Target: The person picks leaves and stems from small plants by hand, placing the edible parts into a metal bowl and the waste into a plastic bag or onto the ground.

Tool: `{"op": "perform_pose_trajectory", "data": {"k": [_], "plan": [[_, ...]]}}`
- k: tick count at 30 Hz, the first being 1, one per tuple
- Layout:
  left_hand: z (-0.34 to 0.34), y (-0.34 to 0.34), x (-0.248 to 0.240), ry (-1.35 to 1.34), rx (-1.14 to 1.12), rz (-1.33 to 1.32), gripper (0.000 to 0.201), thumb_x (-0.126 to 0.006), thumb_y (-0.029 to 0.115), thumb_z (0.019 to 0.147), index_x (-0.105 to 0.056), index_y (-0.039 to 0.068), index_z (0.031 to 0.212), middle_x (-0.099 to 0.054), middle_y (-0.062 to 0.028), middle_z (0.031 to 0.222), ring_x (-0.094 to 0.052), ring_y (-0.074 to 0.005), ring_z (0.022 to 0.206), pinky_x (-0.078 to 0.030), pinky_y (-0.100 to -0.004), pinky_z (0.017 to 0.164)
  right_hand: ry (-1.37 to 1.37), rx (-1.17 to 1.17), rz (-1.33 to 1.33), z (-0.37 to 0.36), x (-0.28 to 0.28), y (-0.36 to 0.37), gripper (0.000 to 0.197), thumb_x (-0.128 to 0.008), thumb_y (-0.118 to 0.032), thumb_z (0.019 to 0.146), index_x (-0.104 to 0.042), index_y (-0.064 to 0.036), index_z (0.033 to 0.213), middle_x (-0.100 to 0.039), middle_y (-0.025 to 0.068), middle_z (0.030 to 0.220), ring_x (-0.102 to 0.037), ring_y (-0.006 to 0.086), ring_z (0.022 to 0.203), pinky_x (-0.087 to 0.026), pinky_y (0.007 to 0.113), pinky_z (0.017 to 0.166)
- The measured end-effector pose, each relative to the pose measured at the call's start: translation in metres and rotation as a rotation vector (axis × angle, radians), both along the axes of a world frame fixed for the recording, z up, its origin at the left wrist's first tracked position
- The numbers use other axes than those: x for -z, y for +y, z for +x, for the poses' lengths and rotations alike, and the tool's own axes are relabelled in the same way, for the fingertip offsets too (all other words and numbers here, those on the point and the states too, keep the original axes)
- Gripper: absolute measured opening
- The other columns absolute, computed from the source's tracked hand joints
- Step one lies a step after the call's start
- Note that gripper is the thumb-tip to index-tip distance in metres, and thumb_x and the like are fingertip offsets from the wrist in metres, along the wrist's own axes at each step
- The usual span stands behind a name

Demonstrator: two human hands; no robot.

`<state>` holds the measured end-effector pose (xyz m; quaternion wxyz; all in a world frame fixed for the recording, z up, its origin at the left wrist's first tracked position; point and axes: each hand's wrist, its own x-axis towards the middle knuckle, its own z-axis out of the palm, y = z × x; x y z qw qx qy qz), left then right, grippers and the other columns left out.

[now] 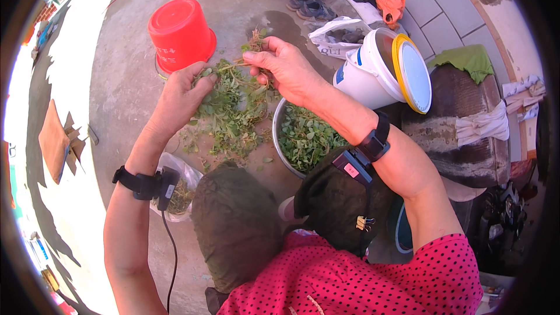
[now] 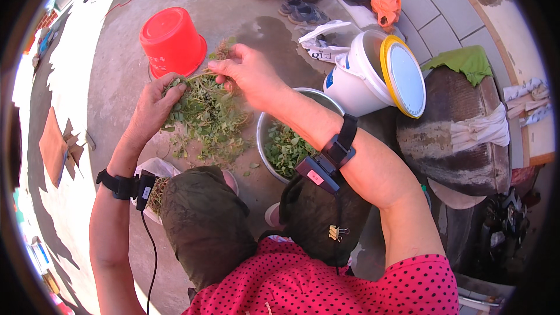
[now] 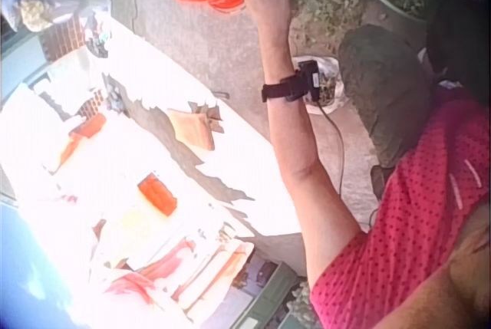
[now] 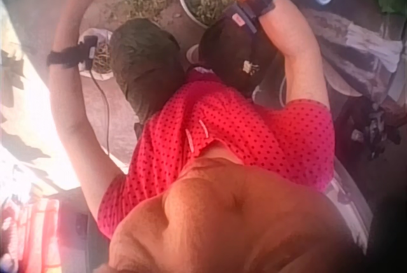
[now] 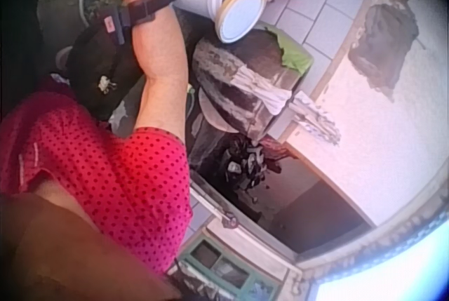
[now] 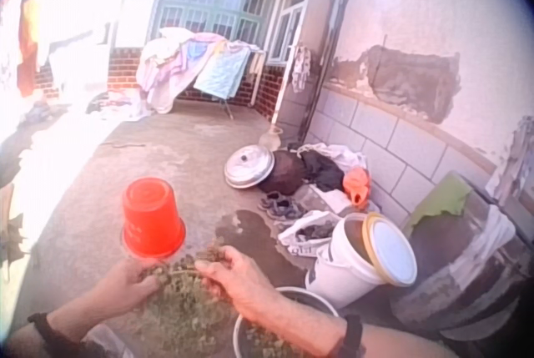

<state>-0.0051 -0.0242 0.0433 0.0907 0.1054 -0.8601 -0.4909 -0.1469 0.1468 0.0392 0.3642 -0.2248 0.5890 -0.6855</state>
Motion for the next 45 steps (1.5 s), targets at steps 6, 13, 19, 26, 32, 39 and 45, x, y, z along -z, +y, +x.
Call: {"op": "perform_pose_trajectory", "data": {"k": [6,13,19,26,32,39,45], "plan": [[0.008,0.007,-0.002,-0.018,0.045,0.228,0.025,-0.058,0.017,0.086,-0.061,-0.002,0.102,-0.06,-0.0026,0.075,-0.053,-0.0074,0.072,-0.045,-0.0286,0.068,0.082,0.035,0.062,0.003,-0.001,-0.003,0.022,-0.073,-0.011,0.081,-0.058,-0.0037,0.095,-0.058,-0.0001,0.077,-0.051,0.0065,0.064,-0.041,0.021,0.054],[0.012,0.0,0.01,-0.122,0.148,0.013,0.023,-0.057,0.017,0.085,-0.061,-0.003,0.095,-0.06,-0.006,0.073,-0.053,-0.0122,0.068,-0.045,-0.0315,0.066,0.337,0.019,0.162,-0.001,0.002,0.001,0.023,-0.075,-0.011,0.077,-0.059,-0.0015,0.09,-0.06,0.0044,0.069,-0.057,0.0093,0.059,-0.045,0.024,0.049],[-0.009,-0.012,0.028,0.037,-0.291,0.299,0.02,-0.053,0.015,0.087,-0.061,-0.003,0.092,-0.061,-0.0025,0.074,-0.055,-0.0114,0.063,-0.046,-0.0289,0.059,0.345,0.083,0.16,0.013,-0.012,-0.004,0.022,-0.073,-0.009,0.078,-0.056,0.0005,0.087,-0.06,0.0053,0.067,-0.059,0.0109,0.057,-0.048,0.025,0.05],[0.0,0.013,0.023,0.017,-0.076,0.841,0.026,-0.057,0.013,0.092,-0.058,-0.001,0.113,-0.066,-0.0035,0.094,-0.063,-0.0068,0.077,-0.053,-0.0224,0.069,-0.036,0.145,-0.005,0.001,-0.006,0.003,0.023,-0.074,-0.01,0.08,-0.058,-0.0024,0.094,-0.061,0.0032,0.077,-0.059,0.0111,0.061,-0.049,0.024,0.055],[-0.015,0.034,0.018,0.029,0.066,0.773,0.025,-0.06,0.013,0.09,-0.061,-0.002,0.11,-0.066,-0.0021,0.089,-0.061,-0.0059,0.075,-0.05,-0.0217,0.064,-0.099,0.156,-0.028,0.004,-0.005,0.004,0.024,-0.075,-0.009,0.079,-0.057,-0.0031,0.095,-0.061,0.0031,0.078,-0.058,0.0105,0.062,-0.049,0.023,0.055],[-0.024,0.0,0.044,0.008,-0.179,0.837,0.015,-0.051,0.012,0.093,-0.059,0.001,0.1,-0.064,-0.004,0.087,-0.064,-0.0104,0.071,-0.055,-0.0246,0.063,-0.063,0.215,-0.121,0.004,-0.016,0.008,0.025,-0.072,-0.005,0.079,-0.054,0.0011,0.095,-0.06,0.0074,0.078,-0.059,0.0138,0.062,-0.052,0.027,0.055],[-0.035,0.025,0.049,-0.114,-0.145,1.031,0.01,-0.053,0.015,0.093,-0.055,0.005,0.095,-0.058,0.001,0.08,-0.058,-0.008,0.064,-0.05,-0.0243,0.056,-0.106,0.356,-0.24,-0.011,-0.026,0.024,0.023,-0.07,-0.004,0.08,-0.053,0.0002,0.096,-0.06,0.0072,0.085,-0.061,0.0146,0.068,-0.055,0.028,0.059]]}}
